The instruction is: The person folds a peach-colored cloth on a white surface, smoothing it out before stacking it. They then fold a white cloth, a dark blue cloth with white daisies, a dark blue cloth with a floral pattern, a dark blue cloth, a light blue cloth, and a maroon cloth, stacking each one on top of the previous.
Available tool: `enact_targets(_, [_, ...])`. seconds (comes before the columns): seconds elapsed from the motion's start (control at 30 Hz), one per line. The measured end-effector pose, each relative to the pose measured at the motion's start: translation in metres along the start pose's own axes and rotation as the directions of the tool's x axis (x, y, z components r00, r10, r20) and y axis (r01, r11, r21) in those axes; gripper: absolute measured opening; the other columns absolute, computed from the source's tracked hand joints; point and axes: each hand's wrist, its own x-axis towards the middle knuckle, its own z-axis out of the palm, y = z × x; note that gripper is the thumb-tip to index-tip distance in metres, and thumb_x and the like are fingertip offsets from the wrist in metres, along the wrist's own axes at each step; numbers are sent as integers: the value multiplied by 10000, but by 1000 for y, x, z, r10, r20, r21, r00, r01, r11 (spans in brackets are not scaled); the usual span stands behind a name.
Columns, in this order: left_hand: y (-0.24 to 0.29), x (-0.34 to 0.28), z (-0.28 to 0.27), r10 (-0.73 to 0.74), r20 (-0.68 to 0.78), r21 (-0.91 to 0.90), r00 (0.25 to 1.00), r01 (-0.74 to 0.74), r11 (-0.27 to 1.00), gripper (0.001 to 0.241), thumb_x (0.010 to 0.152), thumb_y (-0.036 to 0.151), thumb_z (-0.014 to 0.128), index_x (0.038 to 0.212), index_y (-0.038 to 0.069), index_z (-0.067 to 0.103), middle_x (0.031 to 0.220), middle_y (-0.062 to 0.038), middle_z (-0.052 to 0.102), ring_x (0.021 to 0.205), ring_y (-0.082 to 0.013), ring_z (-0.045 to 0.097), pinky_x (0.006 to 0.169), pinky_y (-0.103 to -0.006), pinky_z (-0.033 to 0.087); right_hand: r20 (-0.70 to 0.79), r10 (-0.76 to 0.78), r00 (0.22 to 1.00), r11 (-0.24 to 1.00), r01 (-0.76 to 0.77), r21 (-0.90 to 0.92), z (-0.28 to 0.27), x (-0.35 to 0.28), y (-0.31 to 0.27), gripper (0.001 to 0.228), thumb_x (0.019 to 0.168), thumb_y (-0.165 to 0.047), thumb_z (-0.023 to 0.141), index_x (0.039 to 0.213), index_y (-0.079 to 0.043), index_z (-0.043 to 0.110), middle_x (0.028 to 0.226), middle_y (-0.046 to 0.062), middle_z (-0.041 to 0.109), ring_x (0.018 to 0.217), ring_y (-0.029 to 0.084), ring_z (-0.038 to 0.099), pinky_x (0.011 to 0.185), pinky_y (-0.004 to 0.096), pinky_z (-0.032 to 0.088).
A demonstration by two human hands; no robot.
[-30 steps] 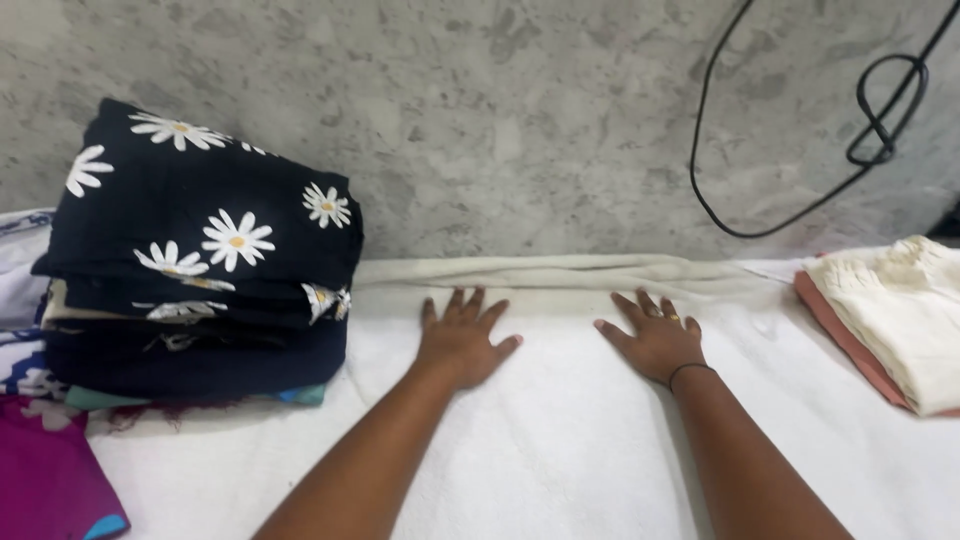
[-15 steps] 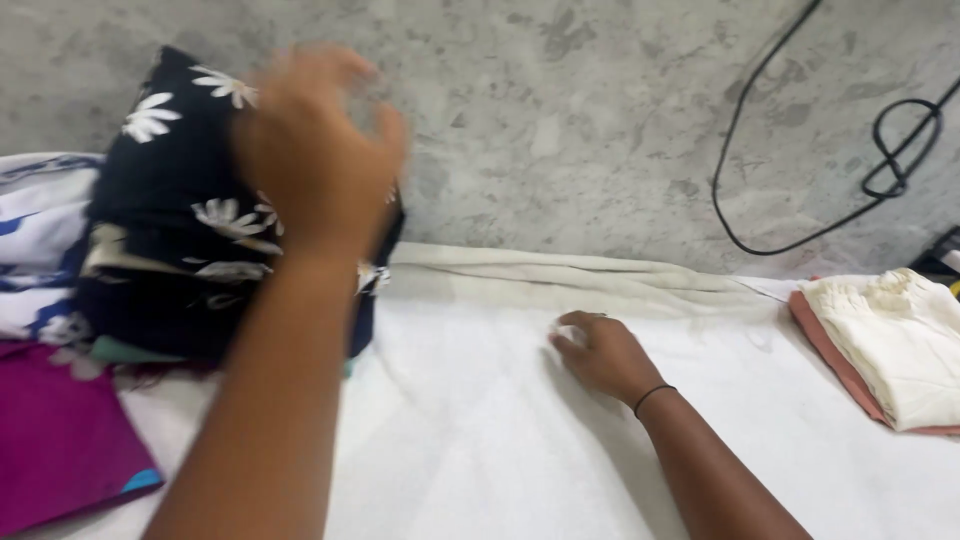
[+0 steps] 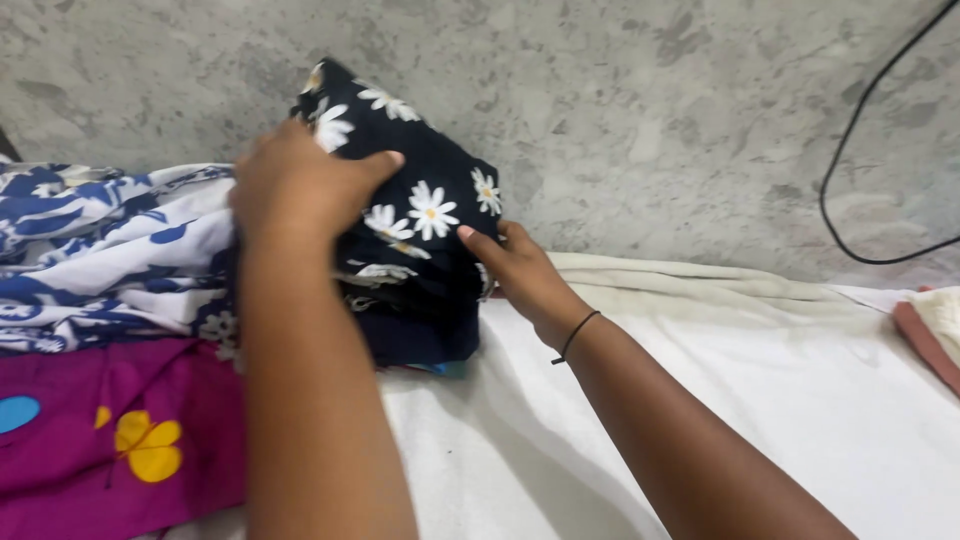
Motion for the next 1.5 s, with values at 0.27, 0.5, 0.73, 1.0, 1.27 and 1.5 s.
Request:
enact_targets(0.27, [78,-29,12,224,-150,-275,963,-258,926,497,739,164,799,1198,110,618,1043,-132,739,984,-337,723,839,-499,573,-31,130,991,950,-115,291,-23,18,39,725,874,-623,617,1329,-59,595,1148,105,654,1042,224,612,908,396,507])
enact_targets(0.5, [170,-109,21,410,-73,-564,909,-377,735,420,738,86,740,1133,160,616,933,-67,774,838,-242,777,648,-420,616,-37,-27,999,609,46,792,-103,-5,92,542,964,-529,519,1351,-159,598,1317,32,668,1211,226,643,1052,465,509])
enact_targets(0.73, [198,-168,78,453,59,-817,890,-218,534,667,831,167,736,1408,68,414,1018,-183,728,900,-392,733,783,-485,572,-179,-52,982,608,174,775,-262,-73,152,610,1006,-534,586,1474,-144,586,1446,33,638,1337,205,581,1120,396,473])
enact_targets(1.0, [170,-195,170,553,427,-238,715,-502,832,309,864,92,570,1146,66,691,1117,-175,726,1080,-371,695,920,-493,561,-441,334,833,919,-391,-42,-328,-110,206,953,747,-567,845,1386,77,555,1288,234,653,1245,349,595,1014,438,474])
enact_targets(1.27, [187,-240,187,874,-104,-445,476,-808,387,426,919,66,481,1328,17,590,1377,-160,610,1411,-343,448,1227,-515,245,-175,-613,770,512,219,-831,-246,-141,131,451,959,-235,597,1380,-74,615,1436,136,651,1390,313,554,1163,409,435])
enact_targets(1.5, [175,-243,211,912,233,-418,338,-812,408,688,998,432,403,1542,11,367,1621,-176,353,1534,-306,252,1234,-466,142,-157,-258,953,505,-6,-863,-253,-136,155,684,985,-517,507,1516,-94,428,1557,141,446,1467,291,359,1202,394,224])
